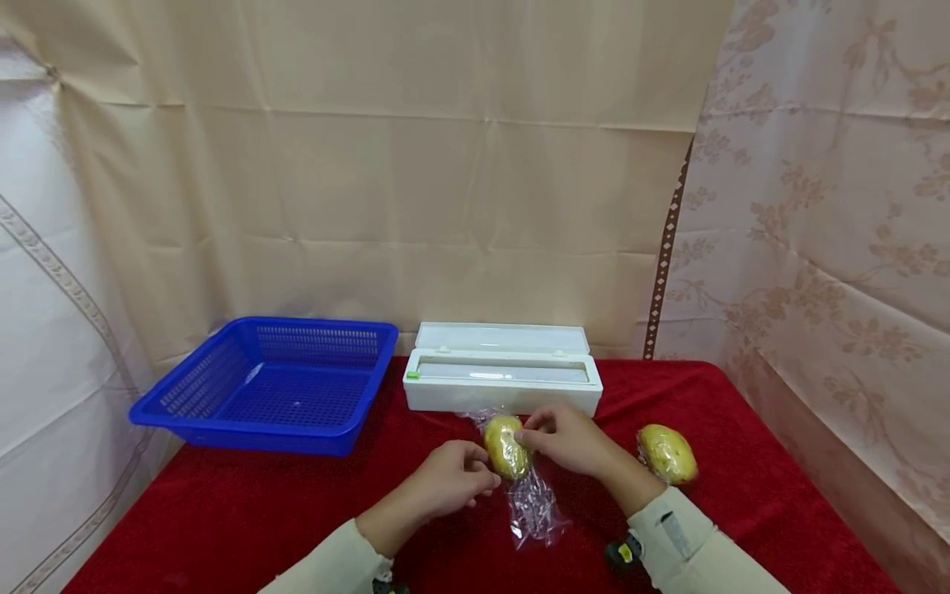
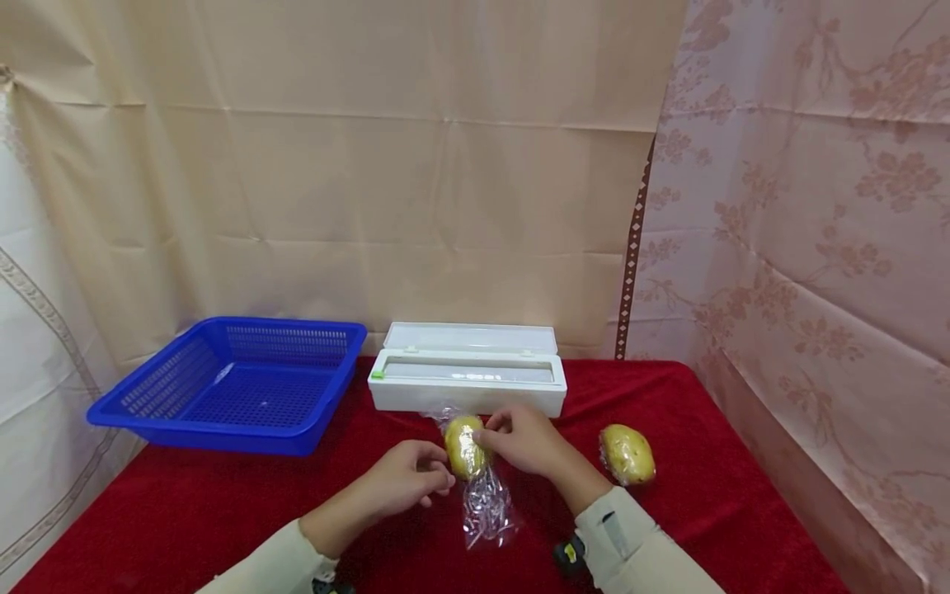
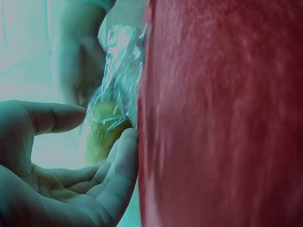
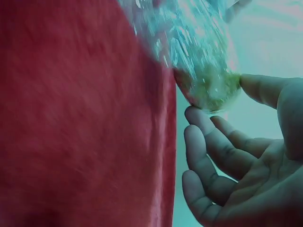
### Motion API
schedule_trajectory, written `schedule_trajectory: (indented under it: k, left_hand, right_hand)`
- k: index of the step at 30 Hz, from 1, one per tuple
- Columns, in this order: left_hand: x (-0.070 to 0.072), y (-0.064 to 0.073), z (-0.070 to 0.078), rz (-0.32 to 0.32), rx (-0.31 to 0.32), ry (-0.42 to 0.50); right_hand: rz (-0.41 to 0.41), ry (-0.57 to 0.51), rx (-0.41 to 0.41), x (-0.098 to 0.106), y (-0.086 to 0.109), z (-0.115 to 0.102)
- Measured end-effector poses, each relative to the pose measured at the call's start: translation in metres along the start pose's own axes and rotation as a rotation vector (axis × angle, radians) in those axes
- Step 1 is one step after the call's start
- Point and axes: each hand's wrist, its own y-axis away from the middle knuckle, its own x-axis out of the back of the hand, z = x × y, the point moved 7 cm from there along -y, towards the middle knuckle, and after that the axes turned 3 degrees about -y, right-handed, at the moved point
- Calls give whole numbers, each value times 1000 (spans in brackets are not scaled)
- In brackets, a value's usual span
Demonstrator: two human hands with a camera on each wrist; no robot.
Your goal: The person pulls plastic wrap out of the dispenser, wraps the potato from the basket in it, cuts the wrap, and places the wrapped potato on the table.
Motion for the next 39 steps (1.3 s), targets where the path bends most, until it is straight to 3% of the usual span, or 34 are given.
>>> schedule_trajectory:
  k: [6,11,21,24,27,31,33,36,39]
  left_hand:
    - [13,15,3,-36,-14,-28]
    - [15,16,2,-106,-24,-16]
    - [8,15,-13,-177,27,-5]
    - [10,16,-14,-175,1,-38]
    - [14,17,-7,-149,-117,-225]
    - [10,26,17,-69,-434,-647]
    - [3,33,28,-38,-599,-811]
    - [-7,40,36,-9,-762,-968]
    - [-11,41,38,31,-831,-1027]
  right_hand:
    - [-103,-170,-67,-13,28,-3]
    - [-118,-241,-103,-21,42,-3]
    - [-100,-258,-134,-31,48,7]
    - [-70,-234,-135,-32,47,7]
    - [-15,-180,-116,-31,46,6]
    - [44,-105,-32,-28,46,0]
    - [48,-94,11,-28,45,-3]
    - [39,-90,43,-28,45,-5]
    - [19,-98,40,-29,44,-4]
